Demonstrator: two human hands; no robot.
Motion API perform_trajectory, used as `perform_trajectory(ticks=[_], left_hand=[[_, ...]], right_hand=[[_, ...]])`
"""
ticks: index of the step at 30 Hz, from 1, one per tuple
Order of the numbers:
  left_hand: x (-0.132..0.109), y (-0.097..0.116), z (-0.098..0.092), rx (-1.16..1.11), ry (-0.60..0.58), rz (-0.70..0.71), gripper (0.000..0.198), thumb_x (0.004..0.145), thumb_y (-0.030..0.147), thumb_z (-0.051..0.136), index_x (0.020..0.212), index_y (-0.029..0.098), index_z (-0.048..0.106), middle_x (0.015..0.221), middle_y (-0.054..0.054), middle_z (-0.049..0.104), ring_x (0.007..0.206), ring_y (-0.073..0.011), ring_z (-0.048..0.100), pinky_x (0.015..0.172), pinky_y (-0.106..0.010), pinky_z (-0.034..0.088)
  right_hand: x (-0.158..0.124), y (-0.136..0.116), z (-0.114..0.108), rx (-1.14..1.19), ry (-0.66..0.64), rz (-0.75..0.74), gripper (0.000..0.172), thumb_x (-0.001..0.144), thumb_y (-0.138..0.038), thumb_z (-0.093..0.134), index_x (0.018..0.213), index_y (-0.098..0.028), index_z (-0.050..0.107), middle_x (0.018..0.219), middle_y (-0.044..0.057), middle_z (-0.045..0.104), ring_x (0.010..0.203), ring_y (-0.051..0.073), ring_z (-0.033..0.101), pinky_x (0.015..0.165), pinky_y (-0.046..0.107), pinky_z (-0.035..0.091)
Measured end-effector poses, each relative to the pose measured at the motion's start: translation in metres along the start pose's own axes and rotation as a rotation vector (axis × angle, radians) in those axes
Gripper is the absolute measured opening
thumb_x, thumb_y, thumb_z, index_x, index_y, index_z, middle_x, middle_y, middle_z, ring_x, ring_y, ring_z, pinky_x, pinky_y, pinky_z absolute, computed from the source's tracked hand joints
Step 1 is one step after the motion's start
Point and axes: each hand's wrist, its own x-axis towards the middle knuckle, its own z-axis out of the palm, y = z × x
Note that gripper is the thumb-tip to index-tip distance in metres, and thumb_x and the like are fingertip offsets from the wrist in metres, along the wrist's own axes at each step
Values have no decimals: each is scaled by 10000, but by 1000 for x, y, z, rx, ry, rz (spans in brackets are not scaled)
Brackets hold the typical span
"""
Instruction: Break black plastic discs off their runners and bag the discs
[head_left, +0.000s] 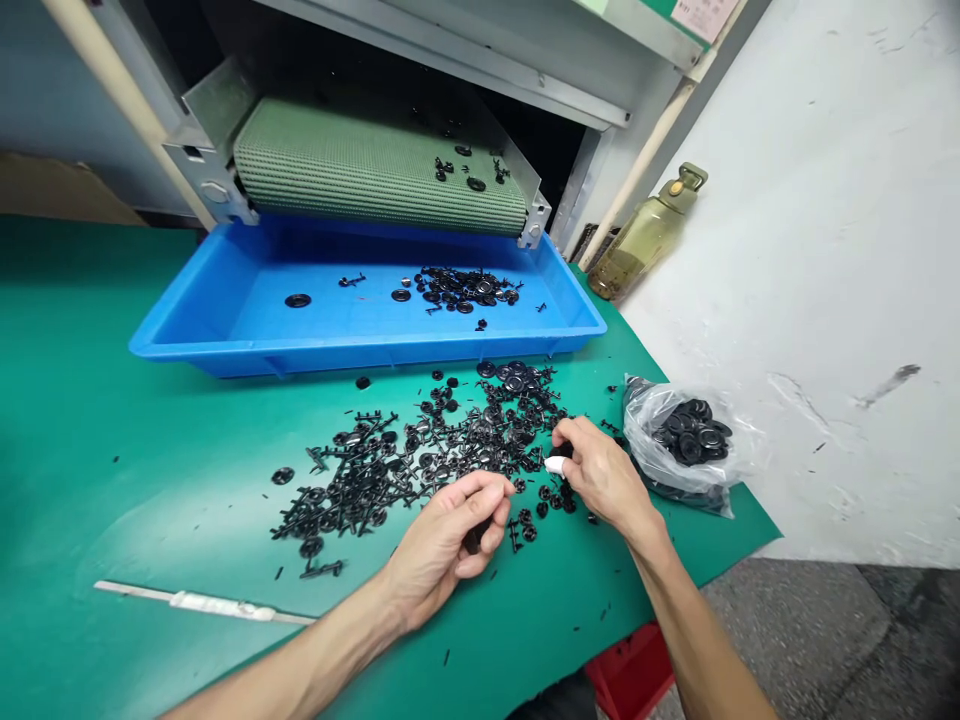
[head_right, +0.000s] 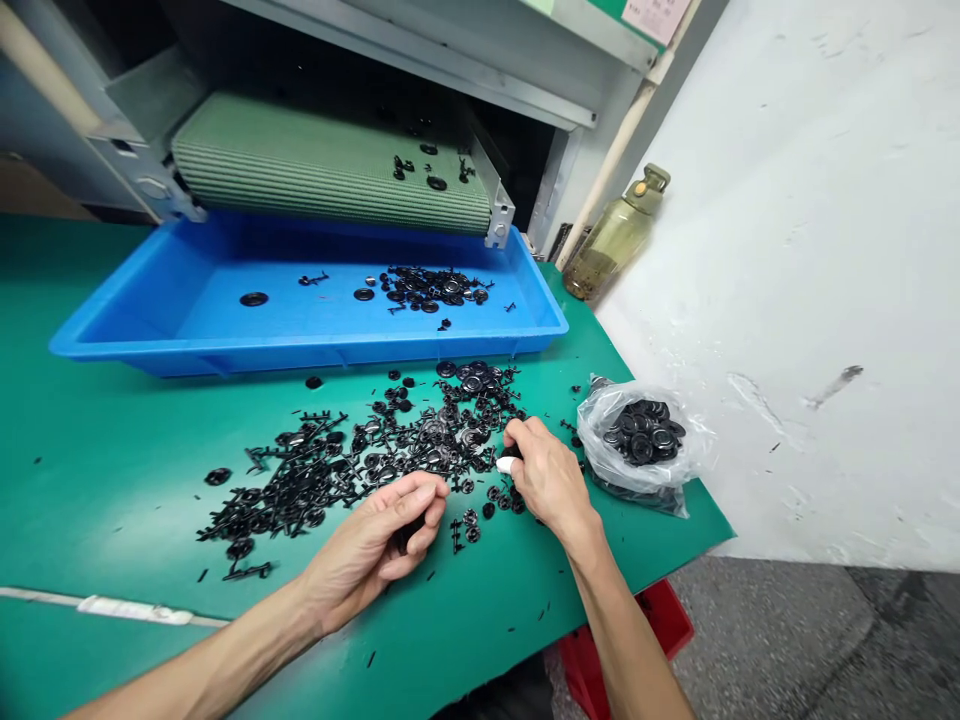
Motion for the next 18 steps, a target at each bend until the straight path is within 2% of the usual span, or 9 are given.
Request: perform_trajectory(ticks=[5,7,10,12,14,18], left_hand=[[-1,-8,3,224,4,39,317,853,469,629,986,186,574,699,27,528,492,-51,351,393,-159,197],[-2,-10,3,329,-24,60,358,880,519,560,1030,195,542,662,37,533,467,-57,322,406,-174,218],[-3,-10,4,411,-45,82,369,903,547,490,912,181,535,567,58,495,427,-56,273,404,-185,196],[-3,-8,5,417,-11,81,386,906,542,480,799,173,521,511,64,465,405,-52,246,392,-188,164],[-2,-7,5,380,34,79,375,902,526,492,770,176,509,488,67,461,387,-49,229,383,-191,140],[-1,-7,3,304,48,70,329,896,506,523,811,190,498,495,71,481,387,-47,219,387,-191,123]], right_hand=[[-15,-16,4,189,84,45,160,897,-208,439,972,-219,580,778,-9,618,606,135,561,588,243,433],[-24,-28,7,391,41,85,182,912,-233,442,991,-213,604,726,-16,612,536,119,557,510,223,437],[-33,-45,10,641,-42,84,195,903,-219,458,932,-202,650,813,12,624,531,102,553,486,216,449],[-36,-52,10,659,-69,25,236,911,-203,434,958,-203,665,953,41,622,602,101,571,552,226,481],[-37,-55,12,652,-88,-4,260,904,-188,439,1040,-210,659,1051,54,603,684,111,590,615,236,503],[-42,-51,18,596,-57,13,355,850,-128,476,1162,-222,617,1063,45,585,775,130,591,674,243,516]])
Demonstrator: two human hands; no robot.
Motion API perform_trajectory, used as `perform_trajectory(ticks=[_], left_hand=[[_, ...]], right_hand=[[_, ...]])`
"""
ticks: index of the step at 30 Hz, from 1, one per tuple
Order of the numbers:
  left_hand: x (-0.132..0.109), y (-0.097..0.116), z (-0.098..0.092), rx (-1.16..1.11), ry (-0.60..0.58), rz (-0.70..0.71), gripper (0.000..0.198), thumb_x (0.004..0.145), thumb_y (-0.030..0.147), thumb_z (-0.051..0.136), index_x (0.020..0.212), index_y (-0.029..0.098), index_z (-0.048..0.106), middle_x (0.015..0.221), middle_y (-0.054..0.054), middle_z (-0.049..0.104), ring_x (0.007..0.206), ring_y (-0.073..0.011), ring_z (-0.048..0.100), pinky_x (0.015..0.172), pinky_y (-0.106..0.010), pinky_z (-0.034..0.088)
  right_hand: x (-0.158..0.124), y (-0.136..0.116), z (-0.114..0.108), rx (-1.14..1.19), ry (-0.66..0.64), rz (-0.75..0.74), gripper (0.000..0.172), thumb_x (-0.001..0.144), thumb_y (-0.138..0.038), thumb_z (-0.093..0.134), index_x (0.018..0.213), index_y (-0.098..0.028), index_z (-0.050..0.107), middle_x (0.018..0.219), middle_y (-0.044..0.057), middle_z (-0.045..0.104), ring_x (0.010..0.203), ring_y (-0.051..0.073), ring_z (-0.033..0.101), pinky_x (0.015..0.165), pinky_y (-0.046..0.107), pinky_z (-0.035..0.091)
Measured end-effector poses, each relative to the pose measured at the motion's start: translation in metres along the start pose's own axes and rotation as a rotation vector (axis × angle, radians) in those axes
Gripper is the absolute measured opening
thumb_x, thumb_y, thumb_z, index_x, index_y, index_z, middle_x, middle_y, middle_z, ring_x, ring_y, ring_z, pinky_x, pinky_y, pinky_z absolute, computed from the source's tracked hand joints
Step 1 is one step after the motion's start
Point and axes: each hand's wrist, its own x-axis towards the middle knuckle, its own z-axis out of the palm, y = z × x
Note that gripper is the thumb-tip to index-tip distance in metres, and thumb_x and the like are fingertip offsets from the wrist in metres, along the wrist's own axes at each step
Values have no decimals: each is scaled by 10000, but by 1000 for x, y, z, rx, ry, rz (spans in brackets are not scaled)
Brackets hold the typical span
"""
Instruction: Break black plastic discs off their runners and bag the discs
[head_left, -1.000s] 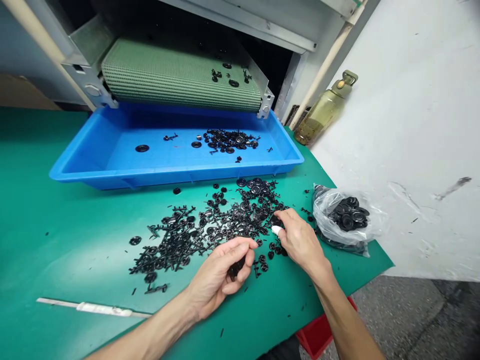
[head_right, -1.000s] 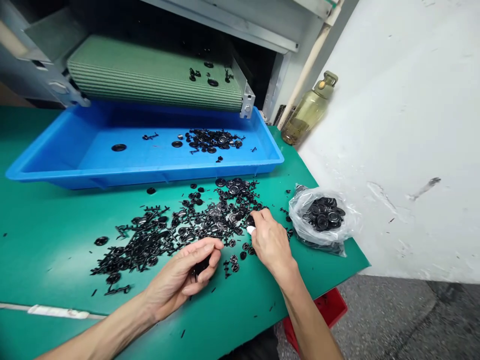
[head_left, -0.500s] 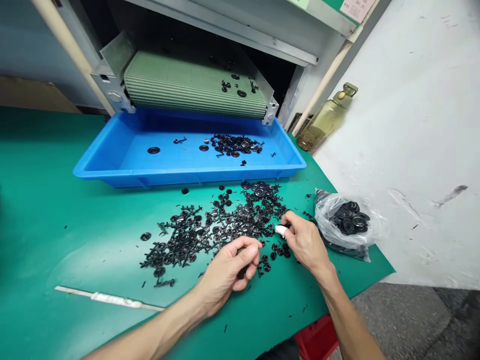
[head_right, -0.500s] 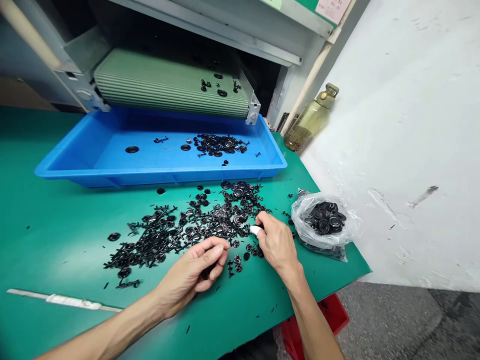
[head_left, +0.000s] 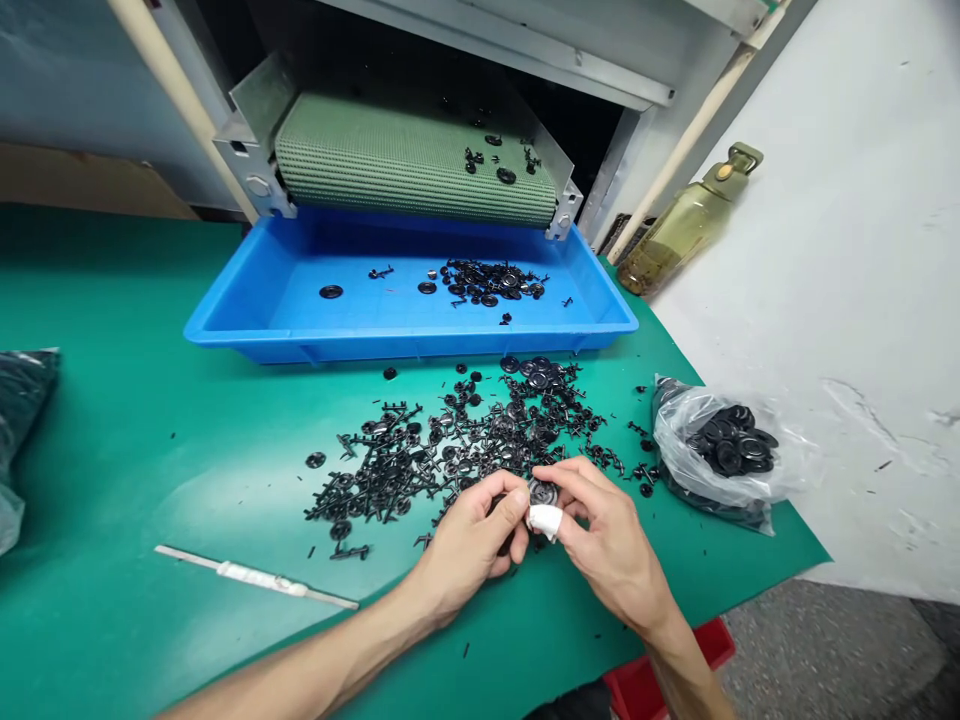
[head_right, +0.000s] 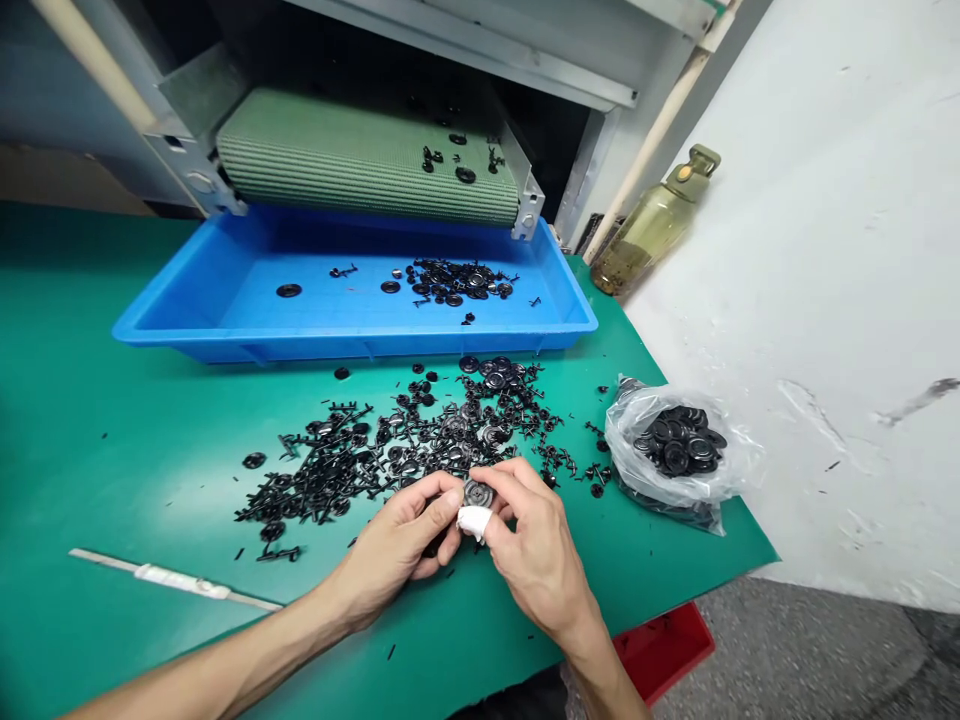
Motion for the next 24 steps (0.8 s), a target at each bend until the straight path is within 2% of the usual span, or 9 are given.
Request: perform_trajectory(ticks=[4,6,9,13,15,18,20,22,24], left_hand=[[1,-1,-4,-7,-17,1,347,893,505,542,792,173,529,526,61,474,426,-47,240,403,-186,135],[2,-1,-5,-18,-19,-12,356,871,513,574,798,166,546,532,62,467,431,-45,245,403,-183,138],[1,-1,-4,-36,-27,-41,357,837,512,621,828,161,558,535,66,463,434,-45,251,401,-180,141],[2,-2,-5,-6,-39,-39,380,883,540,532,774,177,504,547,67,452,448,-53,234,408,-184,145],[1,-1,-6,91,-35,-21,409,903,567,467,747,189,478,534,67,448,445,-63,246,412,-191,167],[-2,-1,-9,392,6,120,351,920,508,466,801,187,543,534,64,457,473,-84,347,463,-206,264],[-4,0,-10,561,47,236,273,930,440,479,924,190,589,575,60,482,517,-98,409,511,-215,311],[-6,2,-12,628,48,278,252,942,413,468,1011,199,581,618,58,515,519,-97,431,519,-217,329],[-6,6,-13,595,-3,247,250,949,414,454,985,194,569,652,52,560,486,-84,441,496,-211,337]], right_hand=[[-4,3,3,-137,103,-113,422,864,-94,415,1238,-218,564,1028,52,601,878,169,585,780,288,508],[-4,0,2,-149,66,-143,394,896,-123,417,1246,-222,567,1097,64,595,939,180,584,809,291,501],[-3,-5,2,-124,-21,-121,358,923,-182,452,1252,-235,583,1082,56,590,899,167,600,741,257,508],[-4,-2,4,-149,41,-156,416,924,-161,406,1316,-232,526,1139,64,601,966,186,604,809,284,500],[-5,1,3,-149,60,-123,451,898,-151,442,1343,-223,476,1151,62,621,958,191,612,823,299,498],[-4,0,-4,-83,12,-78,390,834,-100,503,1191,-242,575,1039,21,650,844,164,614,748,268,496],[-2,-3,-8,-29,-39,-118,381,824,-66,497,1118,-269,630,1012,1,639,841,147,599,732,246,479],[1,-6,-11,-4,-77,-170,412,840,-54,484,1131,-297,645,1002,-7,630,871,144,587,745,240,459],[2,-6,-11,-9,-99,-191,418,859,-55,473,1152,-303,637,956,-10,632,848,141,581,739,244,445]])
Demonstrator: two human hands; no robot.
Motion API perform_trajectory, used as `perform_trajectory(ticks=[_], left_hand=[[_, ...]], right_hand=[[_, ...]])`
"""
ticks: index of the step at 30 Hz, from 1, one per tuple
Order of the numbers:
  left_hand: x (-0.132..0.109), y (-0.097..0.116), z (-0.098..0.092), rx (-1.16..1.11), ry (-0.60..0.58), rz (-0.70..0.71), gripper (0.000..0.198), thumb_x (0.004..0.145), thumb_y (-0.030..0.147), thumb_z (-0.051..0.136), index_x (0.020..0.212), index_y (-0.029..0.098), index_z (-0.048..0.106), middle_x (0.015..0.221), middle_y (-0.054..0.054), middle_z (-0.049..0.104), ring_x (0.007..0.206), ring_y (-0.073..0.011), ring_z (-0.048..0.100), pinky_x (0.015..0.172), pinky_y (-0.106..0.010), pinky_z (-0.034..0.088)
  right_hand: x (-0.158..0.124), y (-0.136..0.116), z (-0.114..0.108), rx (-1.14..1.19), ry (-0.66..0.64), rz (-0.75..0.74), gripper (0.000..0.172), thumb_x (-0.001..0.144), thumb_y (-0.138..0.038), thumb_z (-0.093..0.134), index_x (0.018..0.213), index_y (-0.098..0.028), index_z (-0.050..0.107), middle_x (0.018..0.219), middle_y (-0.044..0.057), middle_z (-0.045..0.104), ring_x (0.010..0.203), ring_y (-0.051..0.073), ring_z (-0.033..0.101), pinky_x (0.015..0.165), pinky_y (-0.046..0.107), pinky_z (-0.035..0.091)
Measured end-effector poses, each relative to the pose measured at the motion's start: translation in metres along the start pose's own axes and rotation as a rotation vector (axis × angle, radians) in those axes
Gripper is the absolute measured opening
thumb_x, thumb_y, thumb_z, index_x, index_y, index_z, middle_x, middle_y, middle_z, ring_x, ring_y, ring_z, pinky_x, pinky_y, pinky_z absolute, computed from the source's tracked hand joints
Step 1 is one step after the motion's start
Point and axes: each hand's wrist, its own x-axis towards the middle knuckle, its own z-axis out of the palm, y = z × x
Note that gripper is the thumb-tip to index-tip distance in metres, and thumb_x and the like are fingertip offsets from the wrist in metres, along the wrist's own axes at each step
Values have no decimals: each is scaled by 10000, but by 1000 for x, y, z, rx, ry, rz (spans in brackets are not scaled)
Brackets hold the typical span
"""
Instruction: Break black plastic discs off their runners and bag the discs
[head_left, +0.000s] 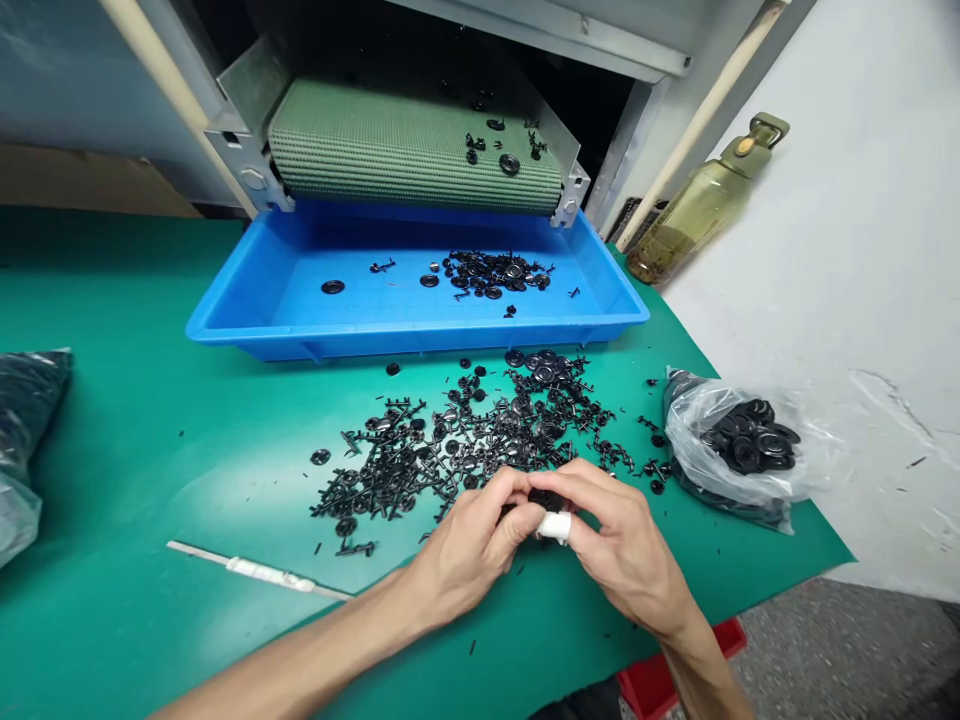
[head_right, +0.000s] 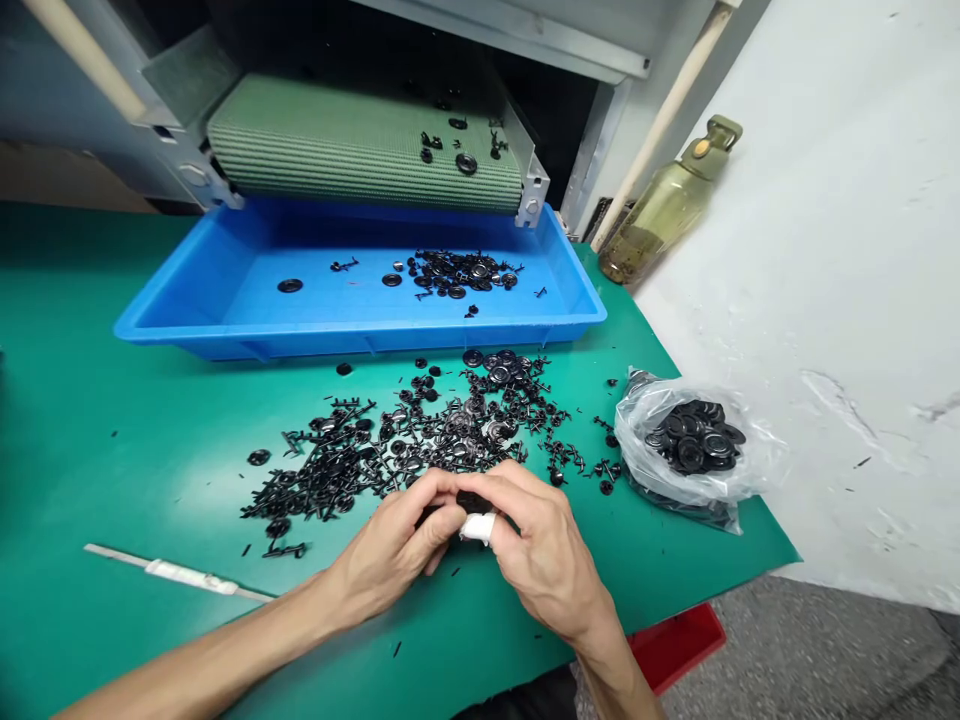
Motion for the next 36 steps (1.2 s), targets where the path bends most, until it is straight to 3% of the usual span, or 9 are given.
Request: perform_trajectory(ticks=[5,8,10,14,18,21,27,32,36], left_hand=[[5,5,-2,-168,-107,-69,325,963,431,410,796,179,530,680,21,631,405,-50,448,417,-182,323],[6,4,-1,-224,-135,-77,344,957,439,433,782,167,552,645,10,642,388,-40,445,415,-169,329],[7,3,-2,-278,-132,-95,357,949,446,454,767,161,568,594,8,637,369,-38,441,399,-160,315],[11,2,-9,-420,67,-153,394,948,478,449,750,160,570,423,35,554,283,-30,331,321,-139,219],[15,5,-13,-619,215,-129,293,907,434,560,1069,190,574,652,2,667,350,-63,504,297,-124,258],[15,7,-11,-769,141,-171,346,908,381,576,1205,213,518,736,-12,673,399,-72,540,287,-110,263],[15,7,-10,-928,174,-176,217,906,407,571,874,197,532,821,-4,621,499,-70,544,294,-101,294],[14,4,-11,-793,106,-221,279,883,413,608,794,157,539,648,19,573,399,-20,345,317,-108,191],[12,2,-7,-567,80,-239,320,914,490,518,865,175,546,495,70,461,403,-41,251,367,-127,154]], right_hand=[[0,8,9,-58,14,-63,336,906,-113,443,1153,-242,630,857,1,629,727,129,568,657,240,421],[5,11,12,-36,75,27,241,924,-158,438,986,-214,664,662,-33,596,569,104,542,544,215,394],[13,14,9,-69,96,86,239,943,-180,419,1020,-217,643,594,-53,564,508,99,523,512,208,386],[40,24,-7,-494,78,87,298,942,-147,389,1116,-211,622,901,37,628,751,154,584,637,249,409],[61,32,-21,-743,-114,118,356,917,-121,395,1154,-236,635,1047,79,561,790,175,556,574,252,344],[65,33,-25,-708,-133,117,404,873,-75,403,1153,-255,634,1015,64,559,728,155,537,551,245,304],[62,38,-33,-488,-78,98,215,792,-97,488,891,-213,639,891,7,588,676,127,518,614,245,354],[50,43,-31,-254,46,174,226,829,-138,419,953,-177,604,659,-20,598,569,121,558,563,236,412],[40,35,-20,-8,66,213,299,843,-176,431,1129,-161,520,703,-20,608,566,117,604,503,210,459]])
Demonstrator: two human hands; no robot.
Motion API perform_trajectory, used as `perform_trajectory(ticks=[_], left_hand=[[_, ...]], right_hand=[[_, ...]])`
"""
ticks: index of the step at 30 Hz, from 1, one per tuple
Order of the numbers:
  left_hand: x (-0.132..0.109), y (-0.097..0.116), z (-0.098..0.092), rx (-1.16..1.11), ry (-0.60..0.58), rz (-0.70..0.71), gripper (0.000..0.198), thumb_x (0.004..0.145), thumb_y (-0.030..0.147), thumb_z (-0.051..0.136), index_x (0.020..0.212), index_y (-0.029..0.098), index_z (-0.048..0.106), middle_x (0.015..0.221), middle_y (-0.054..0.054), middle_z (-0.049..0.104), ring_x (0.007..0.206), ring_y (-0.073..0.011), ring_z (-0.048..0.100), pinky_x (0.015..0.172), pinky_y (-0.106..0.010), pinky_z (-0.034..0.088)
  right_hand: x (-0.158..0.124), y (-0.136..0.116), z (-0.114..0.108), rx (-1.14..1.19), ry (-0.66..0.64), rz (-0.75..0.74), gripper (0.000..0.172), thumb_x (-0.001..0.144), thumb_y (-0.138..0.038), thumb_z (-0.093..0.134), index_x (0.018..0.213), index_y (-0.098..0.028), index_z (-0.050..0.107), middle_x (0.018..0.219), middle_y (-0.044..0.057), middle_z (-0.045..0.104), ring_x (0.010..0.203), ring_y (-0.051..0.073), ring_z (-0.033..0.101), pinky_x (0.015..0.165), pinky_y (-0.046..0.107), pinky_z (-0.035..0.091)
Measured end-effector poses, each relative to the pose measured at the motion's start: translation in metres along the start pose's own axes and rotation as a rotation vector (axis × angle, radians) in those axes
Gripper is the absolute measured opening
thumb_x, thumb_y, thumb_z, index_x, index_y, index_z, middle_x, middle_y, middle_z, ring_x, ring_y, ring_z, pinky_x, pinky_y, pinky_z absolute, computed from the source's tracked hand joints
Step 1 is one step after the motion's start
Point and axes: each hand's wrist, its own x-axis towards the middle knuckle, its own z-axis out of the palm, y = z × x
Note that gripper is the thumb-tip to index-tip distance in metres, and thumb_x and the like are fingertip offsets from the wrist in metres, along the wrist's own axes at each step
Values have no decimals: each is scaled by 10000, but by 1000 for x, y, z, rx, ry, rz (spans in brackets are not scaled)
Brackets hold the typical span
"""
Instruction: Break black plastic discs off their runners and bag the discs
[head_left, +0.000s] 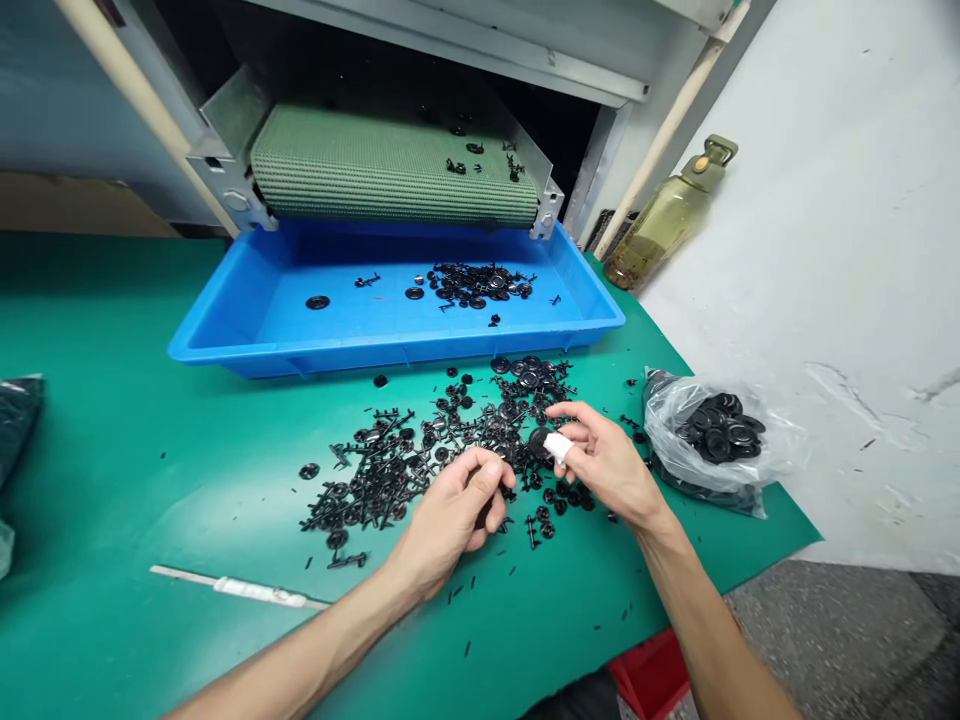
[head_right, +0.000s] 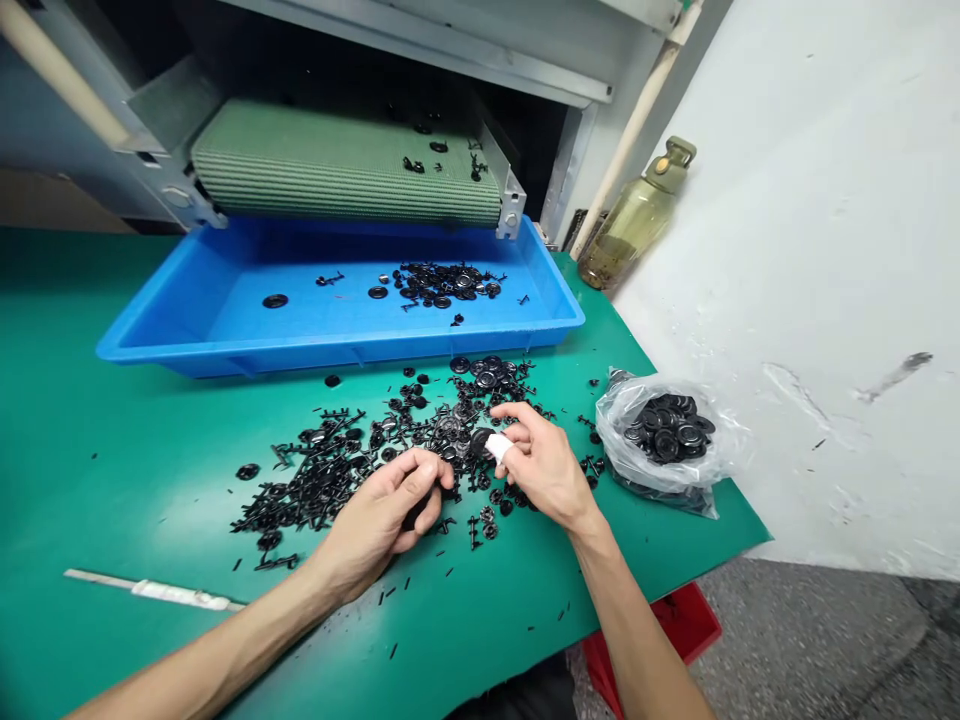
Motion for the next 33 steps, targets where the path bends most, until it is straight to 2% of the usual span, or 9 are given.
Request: perform_trajectory(ticks=[3,6,10,14,18,23,26,29,33], left_hand=[[-2,0,4,79,-15,9,349,910,538,483,912,193,534,610,37,549,451,-59,354,383,-136,173],[-3,0,7,112,-78,0,393,891,569,491,828,182,532,563,43,533,433,-60,349,382,-149,186],[-3,0,9,64,-13,1,393,875,547,533,743,177,523,454,74,449,394,-50,266,380,-156,167],[-6,-4,11,-77,69,-11,344,847,510,599,777,182,526,524,66,480,424,-46,282,385,-147,145],[-9,-7,12,-126,-40,-34,379,861,519,586,773,151,559,526,57,456,435,-41,268,384,-150,144],[-6,-12,10,-179,-72,12,404,818,559,627,820,167,532,675,27,558,432,-32,352,355,-141,153],[-4,-15,9,-168,-40,11,440,766,581,672,780,174,505,613,34,577,384,-24,331,340,-134,160],[-3,-18,10,-220,48,7,449,747,579,692,784,177,494,591,36,582,375,-21,328,334,-123,171],[-3,-17,10,-247,172,61,500,769,557,683,1055,195,491,600,51,584,371,-32,357,335,-119,200]], right_hand=[[-7,-10,8,140,-11,12,291,828,-159,454,1090,-181,580,692,-30,588,546,100,563,500,202,449],[-13,-18,17,53,-42,-100,335,808,-87,409,990,-192,670,811,7,621,581,90,545,532,207,443],[-25,-23,28,2,27,-133,382,873,-124,407,1184,-212,610,988,37,618,652,107,571,600,235,489],[-37,-24,36,-122,83,-183,366,901,-217,511,1264,-208,562,932,34,593,740,144,566,680,265,499],[-39,-26,38,-126,150,-229,292,942,-194,431,1167,-198,618,870,34,589,746,151,560,705,274,467],[-35,-30,34,-52,1,-270,267,898,-127,432,1018,-212,655,763,2,578,680,135,532,626,249,400],[-27,-32,30,14,-125,-181,187,884,-158,474,893,-194,656,699,-14,608,629,121,512,584,237,366],[-15,-34,29,68,-237,-91,196,876,-172,470,890,-178,665,663,-29,614,573,100,466,526,219,318],[-5,-33,36,109,-259,-67,238,853,-134,433,892,-165,665,672,-32,598,581,92,449,531,210,318]])
